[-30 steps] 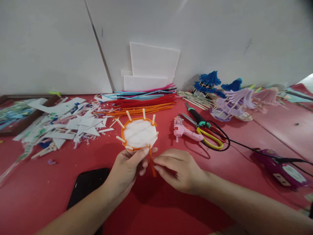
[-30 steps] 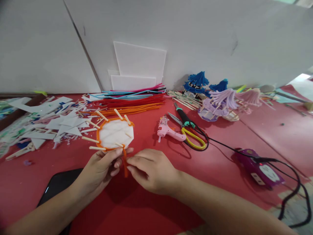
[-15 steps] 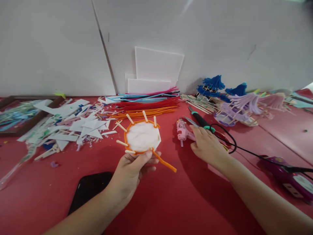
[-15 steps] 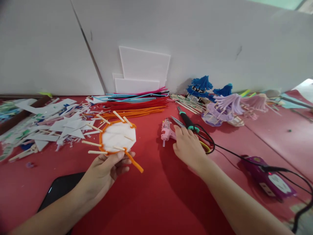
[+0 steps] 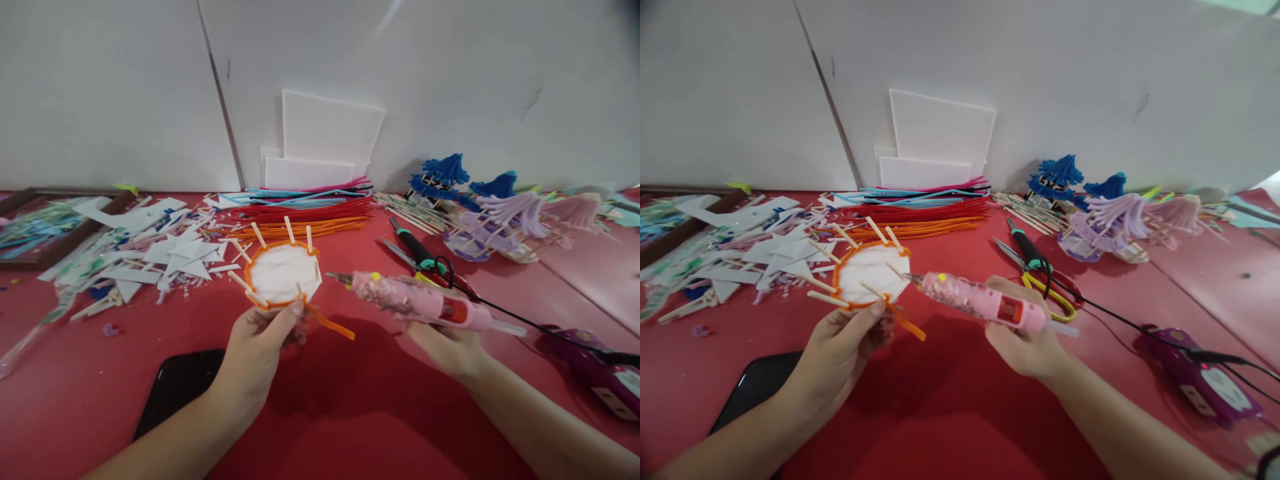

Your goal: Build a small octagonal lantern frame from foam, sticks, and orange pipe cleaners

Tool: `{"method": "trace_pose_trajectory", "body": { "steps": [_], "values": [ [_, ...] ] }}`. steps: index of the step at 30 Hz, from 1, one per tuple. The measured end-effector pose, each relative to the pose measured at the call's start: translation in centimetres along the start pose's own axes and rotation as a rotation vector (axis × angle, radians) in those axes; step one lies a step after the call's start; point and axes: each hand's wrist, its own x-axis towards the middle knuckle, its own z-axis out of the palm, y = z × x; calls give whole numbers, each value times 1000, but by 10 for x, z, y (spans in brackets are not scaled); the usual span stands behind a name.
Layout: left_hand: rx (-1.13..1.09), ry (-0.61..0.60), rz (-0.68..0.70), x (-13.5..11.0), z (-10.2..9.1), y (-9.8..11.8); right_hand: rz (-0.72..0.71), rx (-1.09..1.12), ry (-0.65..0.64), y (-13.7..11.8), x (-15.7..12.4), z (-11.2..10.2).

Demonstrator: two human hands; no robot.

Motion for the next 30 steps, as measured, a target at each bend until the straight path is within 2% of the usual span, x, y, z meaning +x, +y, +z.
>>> {"method": "trace_pose_trajectory", "body": {
  "steps": [3, 6, 13, 16, 22, 30],
  "values": [
    [49, 2, 53, -1, 1, -1, -60, 33, -78, -9, 7, 0],
    [77, -3, 80, -2, 1, -1, -77, 69, -58, -13, 10, 1],
    [171, -48, 108, -2, -1, -1, -140, 6, -59, -7, 5, 4],
    [211, -46, 121, -2, -3, -1, -108, -1, -49, -3, 1, 4],
    [219, -34, 127, 0, -4, -2, -186, -72, -46, -5, 3, 4],
    [207, -48, 155, -2, -2, -2, -209, -123, -44, -11, 8, 1]
  ]
}}
